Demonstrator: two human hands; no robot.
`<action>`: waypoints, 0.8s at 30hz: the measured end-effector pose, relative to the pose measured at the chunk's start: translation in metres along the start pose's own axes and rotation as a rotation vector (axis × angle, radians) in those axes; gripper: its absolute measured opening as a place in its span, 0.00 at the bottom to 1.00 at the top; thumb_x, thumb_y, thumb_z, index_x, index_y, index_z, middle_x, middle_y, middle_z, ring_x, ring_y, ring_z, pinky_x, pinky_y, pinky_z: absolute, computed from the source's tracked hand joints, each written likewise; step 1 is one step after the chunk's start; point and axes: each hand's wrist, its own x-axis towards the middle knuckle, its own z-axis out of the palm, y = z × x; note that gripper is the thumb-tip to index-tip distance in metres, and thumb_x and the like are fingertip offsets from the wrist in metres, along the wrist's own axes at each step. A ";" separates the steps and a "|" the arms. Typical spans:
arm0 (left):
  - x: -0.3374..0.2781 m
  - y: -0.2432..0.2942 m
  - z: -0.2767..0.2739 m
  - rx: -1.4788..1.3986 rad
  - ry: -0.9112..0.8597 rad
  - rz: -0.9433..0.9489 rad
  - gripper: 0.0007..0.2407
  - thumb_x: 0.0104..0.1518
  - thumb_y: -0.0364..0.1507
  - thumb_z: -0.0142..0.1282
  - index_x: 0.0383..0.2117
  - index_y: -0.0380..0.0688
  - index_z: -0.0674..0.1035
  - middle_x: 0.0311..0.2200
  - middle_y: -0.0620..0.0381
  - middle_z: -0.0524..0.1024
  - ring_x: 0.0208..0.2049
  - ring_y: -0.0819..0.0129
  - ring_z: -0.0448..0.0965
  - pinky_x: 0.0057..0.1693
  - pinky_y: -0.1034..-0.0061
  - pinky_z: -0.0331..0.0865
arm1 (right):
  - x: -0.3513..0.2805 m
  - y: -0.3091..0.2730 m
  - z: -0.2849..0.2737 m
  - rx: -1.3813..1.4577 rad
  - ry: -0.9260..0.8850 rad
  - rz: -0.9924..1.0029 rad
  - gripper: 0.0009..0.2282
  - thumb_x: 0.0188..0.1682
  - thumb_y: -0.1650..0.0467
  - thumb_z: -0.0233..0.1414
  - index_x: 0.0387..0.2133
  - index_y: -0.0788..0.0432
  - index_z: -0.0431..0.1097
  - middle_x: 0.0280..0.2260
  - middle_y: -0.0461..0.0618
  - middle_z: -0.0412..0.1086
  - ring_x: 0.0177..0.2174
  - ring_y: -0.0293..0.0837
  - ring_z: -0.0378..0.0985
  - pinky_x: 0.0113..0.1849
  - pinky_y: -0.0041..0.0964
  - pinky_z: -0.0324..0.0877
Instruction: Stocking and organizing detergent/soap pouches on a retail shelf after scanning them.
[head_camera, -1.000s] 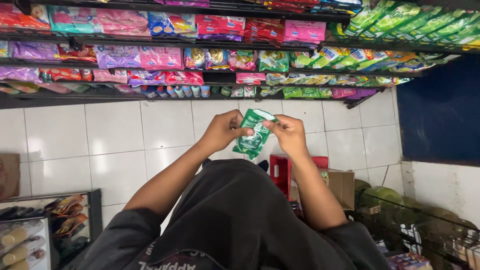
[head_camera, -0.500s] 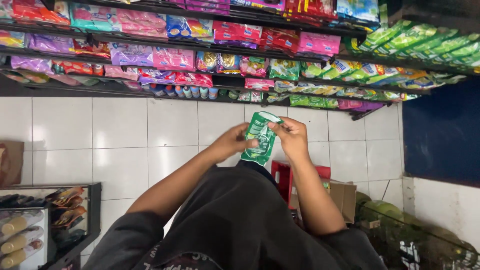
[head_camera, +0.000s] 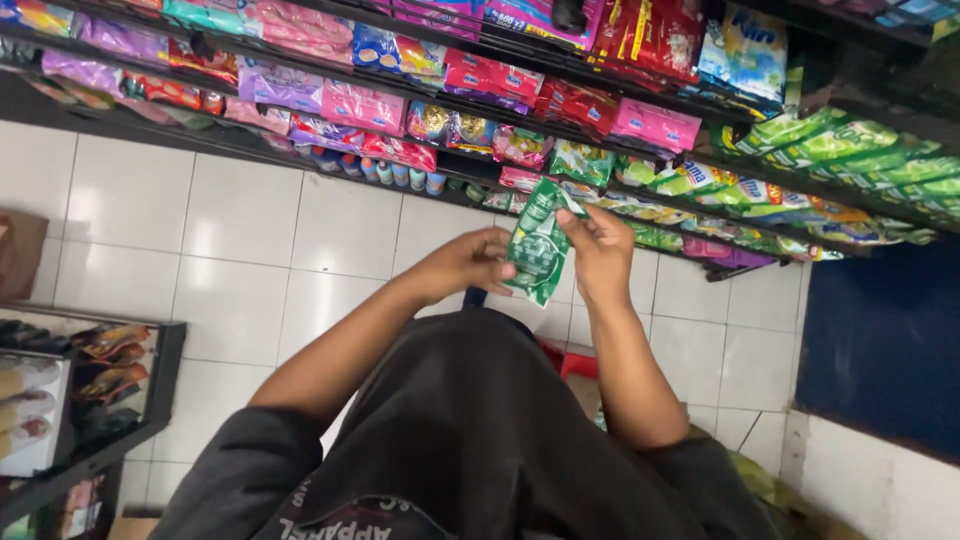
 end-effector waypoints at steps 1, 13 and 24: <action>0.004 0.007 0.004 -0.124 0.011 -0.022 0.23 0.53 0.32 0.66 0.55 0.40 0.72 0.39 0.59 0.81 0.40 0.74 0.81 0.48 0.74 0.78 | 0.004 -0.003 -0.001 -0.026 -0.018 -0.002 0.06 0.52 0.74 0.60 0.40 0.65 0.76 0.31 0.44 0.76 0.28 0.30 0.72 0.32 0.26 0.65; 0.055 -0.002 0.038 0.277 0.438 0.026 0.25 0.52 0.44 0.66 0.49 0.37 0.77 0.38 0.50 0.83 0.39 0.70 0.83 0.46 0.73 0.76 | 0.028 0.020 -0.037 0.085 -0.021 0.241 0.03 0.50 0.73 0.61 0.33 0.62 0.76 0.25 0.43 0.74 0.22 0.31 0.70 0.27 0.28 0.64; 0.045 -0.008 0.036 0.450 0.490 0.130 0.26 0.49 0.44 0.69 0.45 0.35 0.76 0.33 0.48 0.84 0.36 0.66 0.86 0.44 0.71 0.77 | 0.017 0.031 -0.038 0.108 -0.045 0.258 0.05 0.50 0.72 0.61 0.35 0.62 0.77 0.26 0.42 0.74 0.22 0.31 0.68 0.27 0.27 0.63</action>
